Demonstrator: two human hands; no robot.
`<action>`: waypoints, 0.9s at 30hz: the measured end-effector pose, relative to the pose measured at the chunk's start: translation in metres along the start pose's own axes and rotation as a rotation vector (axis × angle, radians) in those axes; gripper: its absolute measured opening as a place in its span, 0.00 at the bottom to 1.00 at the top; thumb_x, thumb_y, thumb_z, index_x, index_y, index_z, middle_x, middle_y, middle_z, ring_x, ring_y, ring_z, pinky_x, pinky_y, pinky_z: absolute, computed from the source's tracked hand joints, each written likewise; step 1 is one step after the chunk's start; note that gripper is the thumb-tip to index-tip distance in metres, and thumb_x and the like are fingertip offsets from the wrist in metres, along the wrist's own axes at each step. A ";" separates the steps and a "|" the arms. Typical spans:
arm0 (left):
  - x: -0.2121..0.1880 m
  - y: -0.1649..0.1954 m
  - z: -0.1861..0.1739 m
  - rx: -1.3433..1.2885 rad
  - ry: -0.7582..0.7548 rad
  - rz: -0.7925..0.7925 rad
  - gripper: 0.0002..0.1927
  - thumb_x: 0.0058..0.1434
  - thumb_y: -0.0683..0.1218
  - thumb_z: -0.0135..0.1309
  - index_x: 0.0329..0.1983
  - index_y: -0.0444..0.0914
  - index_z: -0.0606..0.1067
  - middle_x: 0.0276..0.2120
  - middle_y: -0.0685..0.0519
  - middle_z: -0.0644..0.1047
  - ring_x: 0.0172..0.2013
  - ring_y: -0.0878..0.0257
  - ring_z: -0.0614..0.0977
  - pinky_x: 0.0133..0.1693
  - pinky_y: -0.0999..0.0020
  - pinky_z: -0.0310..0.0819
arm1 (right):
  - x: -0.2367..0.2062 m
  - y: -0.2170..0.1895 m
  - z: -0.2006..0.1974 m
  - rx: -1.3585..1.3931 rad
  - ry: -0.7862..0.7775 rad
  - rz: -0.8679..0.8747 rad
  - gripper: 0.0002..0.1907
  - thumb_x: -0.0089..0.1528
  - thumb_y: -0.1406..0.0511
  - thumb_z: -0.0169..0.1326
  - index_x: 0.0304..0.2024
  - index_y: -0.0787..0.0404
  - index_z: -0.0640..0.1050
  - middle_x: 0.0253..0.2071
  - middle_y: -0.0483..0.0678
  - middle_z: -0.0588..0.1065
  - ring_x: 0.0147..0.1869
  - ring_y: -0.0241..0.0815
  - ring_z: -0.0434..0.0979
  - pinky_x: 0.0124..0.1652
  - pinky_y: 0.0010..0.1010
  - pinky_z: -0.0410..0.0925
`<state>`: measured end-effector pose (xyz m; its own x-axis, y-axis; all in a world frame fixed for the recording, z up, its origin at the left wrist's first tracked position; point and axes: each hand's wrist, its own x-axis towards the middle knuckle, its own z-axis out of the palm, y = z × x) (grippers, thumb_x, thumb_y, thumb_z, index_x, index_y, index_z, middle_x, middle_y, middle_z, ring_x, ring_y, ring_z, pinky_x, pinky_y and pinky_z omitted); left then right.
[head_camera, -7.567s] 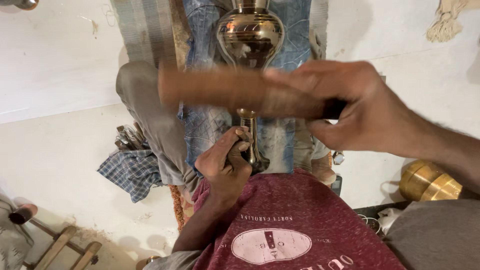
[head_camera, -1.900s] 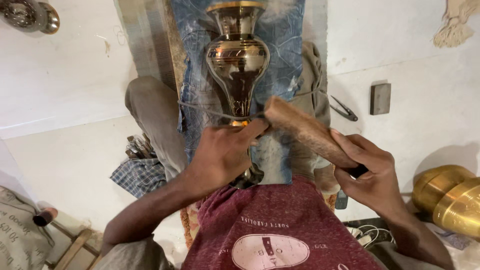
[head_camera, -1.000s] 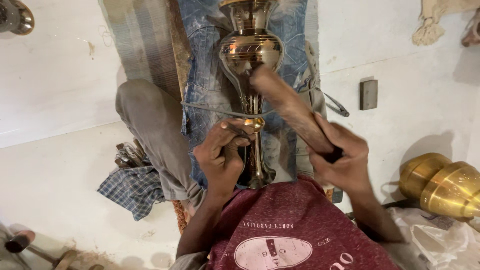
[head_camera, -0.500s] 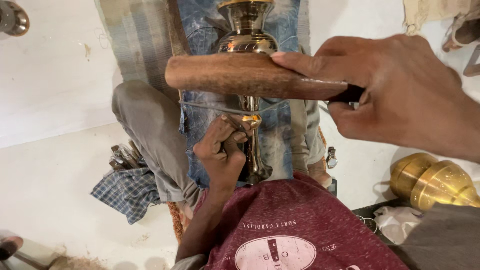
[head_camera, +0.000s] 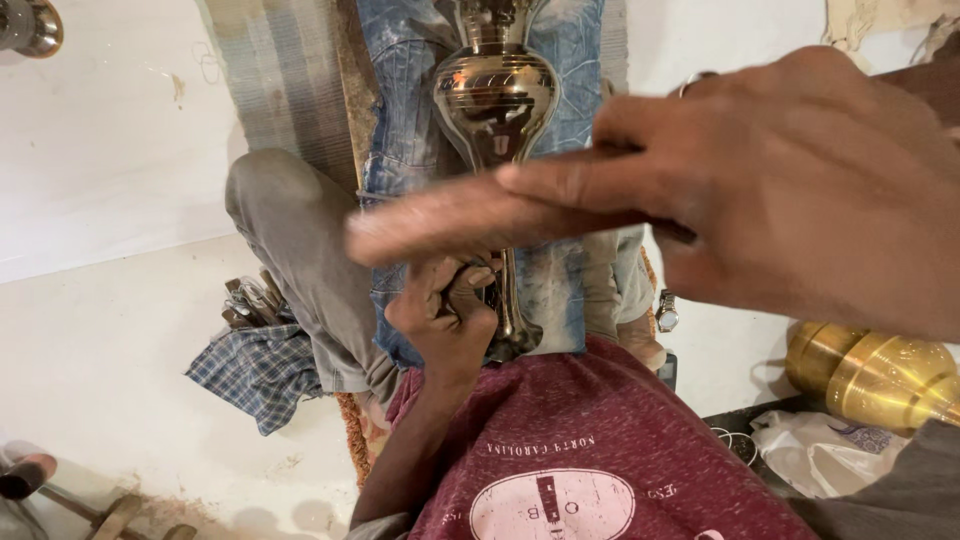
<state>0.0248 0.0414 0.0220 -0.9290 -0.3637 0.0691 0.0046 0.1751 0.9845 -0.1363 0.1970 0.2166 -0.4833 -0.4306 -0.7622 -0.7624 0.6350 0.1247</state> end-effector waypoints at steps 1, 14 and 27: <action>-0.001 -0.001 0.000 0.042 0.017 0.010 0.17 0.53 0.27 0.48 0.45 0.28 0.77 0.35 0.50 0.84 0.36 0.64 0.87 0.42 0.72 0.82 | -0.001 0.001 0.001 -0.047 0.004 -0.021 0.49 0.57 0.62 0.56 0.76 0.26 0.51 0.43 0.38 0.74 0.29 0.33 0.79 0.26 0.28 0.73; -0.002 -0.005 0.002 0.105 -0.096 0.132 0.14 0.59 0.27 0.48 0.43 0.33 0.75 0.37 0.50 0.83 0.33 0.64 0.87 0.36 0.75 0.83 | -0.006 0.018 0.071 0.383 0.356 -0.052 0.43 0.53 0.68 0.60 0.69 0.31 0.67 0.52 0.38 0.81 0.25 0.35 0.81 0.24 0.28 0.74; -0.004 -0.008 -0.001 0.344 -0.157 0.278 0.22 0.54 0.30 0.49 0.52 0.33 0.76 0.36 0.48 0.82 0.33 0.55 0.87 0.36 0.64 0.80 | -0.002 0.021 0.143 0.991 0.786 -0.259 0.39 0.57 0.73 0.57 0.69 0.42 0.68 0.49 0.47 0.79 0.31 0.30 0.78 0.25 0.22 0.72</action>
<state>0.0290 0.0411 0.0139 -0.9549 -0.1217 0.2708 0.1624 0.5493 0.8197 -0.0902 0.3026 0.1298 -0.7500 -0.6572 -0.0747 -0.3927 0.5333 -0.7493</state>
